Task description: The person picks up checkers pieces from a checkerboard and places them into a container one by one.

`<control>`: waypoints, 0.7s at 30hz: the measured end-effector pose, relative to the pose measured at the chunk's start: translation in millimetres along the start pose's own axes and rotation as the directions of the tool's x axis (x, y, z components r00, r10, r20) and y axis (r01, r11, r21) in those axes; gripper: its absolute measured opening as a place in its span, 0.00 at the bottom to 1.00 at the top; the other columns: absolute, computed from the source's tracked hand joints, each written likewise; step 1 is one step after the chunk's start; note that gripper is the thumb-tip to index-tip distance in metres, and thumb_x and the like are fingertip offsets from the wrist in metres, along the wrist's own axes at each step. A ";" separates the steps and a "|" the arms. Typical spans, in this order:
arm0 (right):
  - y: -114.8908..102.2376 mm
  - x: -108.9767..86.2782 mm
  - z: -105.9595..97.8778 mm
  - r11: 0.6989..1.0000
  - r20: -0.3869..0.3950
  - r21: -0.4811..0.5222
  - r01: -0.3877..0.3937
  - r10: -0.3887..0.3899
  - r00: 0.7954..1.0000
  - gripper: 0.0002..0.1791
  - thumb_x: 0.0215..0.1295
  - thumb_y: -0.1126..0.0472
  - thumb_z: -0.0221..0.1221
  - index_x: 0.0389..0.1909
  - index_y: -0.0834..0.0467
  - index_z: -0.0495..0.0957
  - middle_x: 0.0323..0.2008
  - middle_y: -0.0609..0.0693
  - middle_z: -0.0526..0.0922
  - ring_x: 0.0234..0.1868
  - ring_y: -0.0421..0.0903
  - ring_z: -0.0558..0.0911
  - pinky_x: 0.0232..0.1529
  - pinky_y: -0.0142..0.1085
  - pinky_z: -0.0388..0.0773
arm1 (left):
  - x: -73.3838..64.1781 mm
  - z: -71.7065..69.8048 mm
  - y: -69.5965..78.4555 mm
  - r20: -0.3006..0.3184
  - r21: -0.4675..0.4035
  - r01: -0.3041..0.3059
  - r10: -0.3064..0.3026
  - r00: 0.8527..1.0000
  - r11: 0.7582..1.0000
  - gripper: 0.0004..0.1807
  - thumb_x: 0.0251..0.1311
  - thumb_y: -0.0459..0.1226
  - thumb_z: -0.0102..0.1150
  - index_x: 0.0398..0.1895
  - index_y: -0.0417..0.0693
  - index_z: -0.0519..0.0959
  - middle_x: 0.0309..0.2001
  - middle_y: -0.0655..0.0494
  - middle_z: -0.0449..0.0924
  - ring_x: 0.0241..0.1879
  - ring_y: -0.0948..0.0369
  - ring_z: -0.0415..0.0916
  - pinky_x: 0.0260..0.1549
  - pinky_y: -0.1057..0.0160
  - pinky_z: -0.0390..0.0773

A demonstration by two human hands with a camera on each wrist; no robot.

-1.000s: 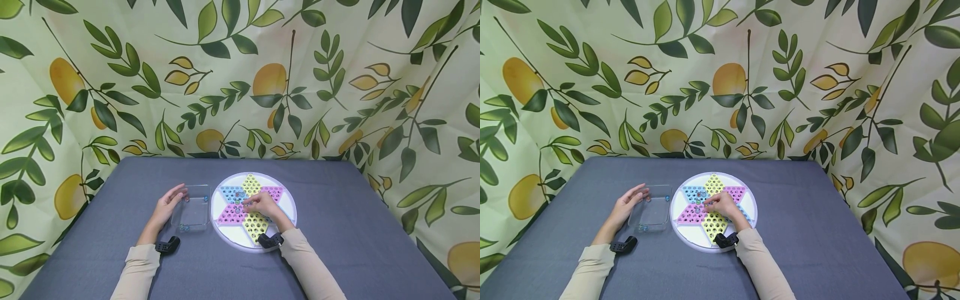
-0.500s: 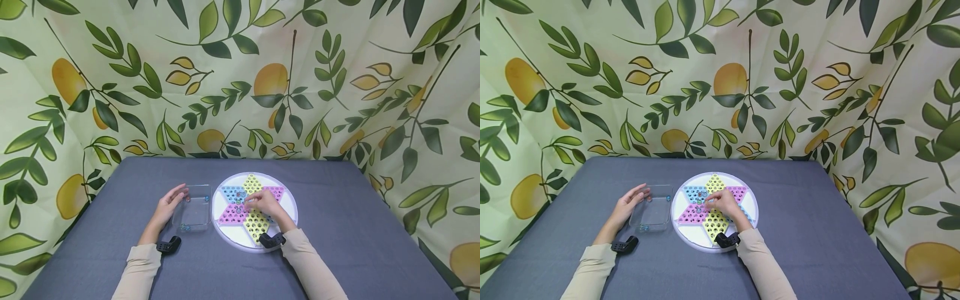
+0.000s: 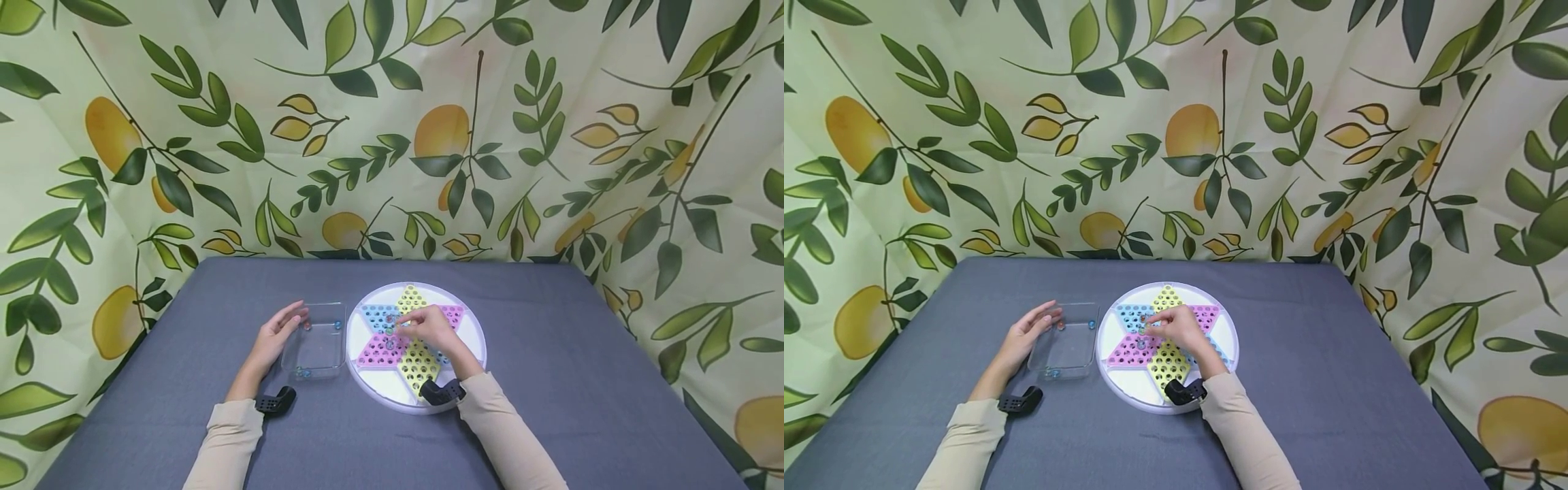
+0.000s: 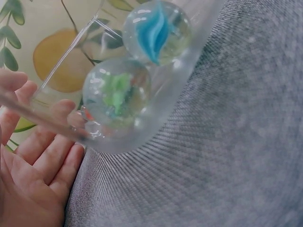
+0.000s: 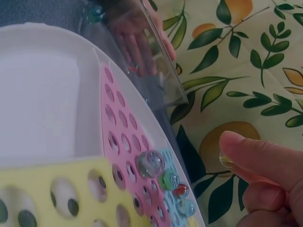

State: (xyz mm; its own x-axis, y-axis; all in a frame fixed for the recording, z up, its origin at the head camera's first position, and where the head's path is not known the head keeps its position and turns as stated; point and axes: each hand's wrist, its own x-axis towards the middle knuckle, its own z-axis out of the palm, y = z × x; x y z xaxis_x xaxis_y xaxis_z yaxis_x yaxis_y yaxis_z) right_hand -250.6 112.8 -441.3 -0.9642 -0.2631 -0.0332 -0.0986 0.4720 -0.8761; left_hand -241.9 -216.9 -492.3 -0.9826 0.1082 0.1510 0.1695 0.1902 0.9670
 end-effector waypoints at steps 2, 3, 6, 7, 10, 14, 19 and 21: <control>-2.5 -0.5 1.5 1.000 0.007 0.013 0.000 0.000 1.000 0.15 0.52 0.63 0.69 0.41 0.63 0.85 0.12 0.41 0.68 0.17 0.36 0.63 0.18 0.24 0.60 | -0.1 -0.1 0.1 0.000 0.000 -0.001 0.001 1.000 1.000 0.26 0.73 0.41 0.45 0.70 0.38 0.62 0.66 0.32 0.67 0.49 0.88 0.71 0.52 0.88 0.66; -3.9 -0.7 2.4 1.000 0.010 0.019 -0.003 0.003 1.000 0.15 0.52 0.63 0.69 0.42 0.63 0.85 0.12 0.41 0.68 0.16 0.36 0.63 0.18 0.24 0.60 | -0.1 -0.1 0.0 -0.001 -0.001 -0.001 0.001 1.000 1.000 0.26 0.73 0.41 0.45 0.70 0.38 0.62 0.66 0.32 0.67 0.49 0.88 0.71 0.52 0.88 0.66; -8.2 -0.8 5.5 1.000 0.021 0.030 0.007 -0.008 1.000 0.16 0.52 0.63 0.69 0.43 0.64 0.84 0.12 0.41 0.68 0.16 0.36 0.62 0.17 0.24 0.58 | 0.0 -0.1 -0.3 -0.001 -0.001 0.002 -0.002 1.000 1.000 0.26 0.73 0.41 0.45 0.70 0.39 0.62 0.66 0.32 0.67 0.49 0.88 0.71 0.52 0.88 0.66; -9.8 -0.9 6.8 0.999 0.024 0.033 0.010 -0.011 1.000 0.16 0.52 0.63 0.69 0.43 0.64 0.84 0.11 0.40 0.67 0.16 0.35 0.62 0.17 0.23 0.58 | 0.2 0.0 -0.6 -0.002 -0.004 0.003 -0.003 1.000 1.000 0.26 0.73 0.41 0.45 0.70 0.38 0.62 0.66 0.32 0.67 0.49 0.87 0.71 0.52 0.88 0.66; -14.7 -1.0 11.0 0.998 0.032 0.044 0.034 -0.035 0.999 0.16 0.53 0.63 0.68 0.44 0.65 0.84 0.11 0.40 0.67 0.15 0.35 0.61 0.16 0.24 0.56 | 0.3 0.1 -0.9 -0.001 -0.010 0.004 -0.004 1.000 1.000 0.26 0.73 0.41 0.46 0.70 0.38 0.62 0.66 0.32 0.68 0.49 0.87 0.71 0.52 0.88 0.66; -20.1 -0.7 17.2 0.997 0.035 0.059 0.058 -0.060 0.998 0.15 0.54 0.64 0.68 0.43 0.66 0.84 0.12 0.40 0.67 0.15 0.35 0.60 0.16 0.24 0.56 | 0.1 0.0 -0.6 -0.002 -0.001 0.009 -0.009 1.000 1.000 0.27 0.73 0.42 0.46 0.70 0.38 0.62 0.66 0.32 0.68 0.50 0.87 0.71 0.51 0.88 0.66; -25.6 0.0 24.3 0.997 0.032 0.060 0.049 -0.051 0.998 0.15 0.53 0.64 0.68 0.43 0.64 0.84 0.11 0.41 0.67 0.15 0.35 0.61 0.16 0.24 0.56 | -0.1 -0.1 -0.8 -0.004 0.004 0.012 -0.012 1.000 1.000 0.27 0.73 0.42 0.46 0.70 0.39 0.62 0.66 0.33 0.68 0.49 0.87 0.71 0.51 0.88 0.66; -27.7 0.6 27.5 0.997 0.028 0.052 0.050 -0.051 0.998 0.15 0.53 0.64 0.69 0.42 0.64 0.85 0.11 0.41 0.67 0.15 0.35 0.61 0.16 0.23 0.57 | -0.2 -0.2 -0.4 -0.003 0.005 0.012 -0.012 1.000 1.000 0.26 0.73 0.42 0.46 0.70 0.39 0.62 0.66 0.33 0.68 0.50 0.87 0.71 0.51 0.88 0.66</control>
State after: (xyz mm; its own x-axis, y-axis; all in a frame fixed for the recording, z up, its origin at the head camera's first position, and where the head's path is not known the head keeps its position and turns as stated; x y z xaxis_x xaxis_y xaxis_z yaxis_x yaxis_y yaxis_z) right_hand -241.6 76.5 -430.3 -0.9507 -0.3100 -0.0018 -0.1333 0.4140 -0.9005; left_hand -241.9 -217.2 -492.8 -0.9848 0.1025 0.1399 0.1579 0.1965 0.9677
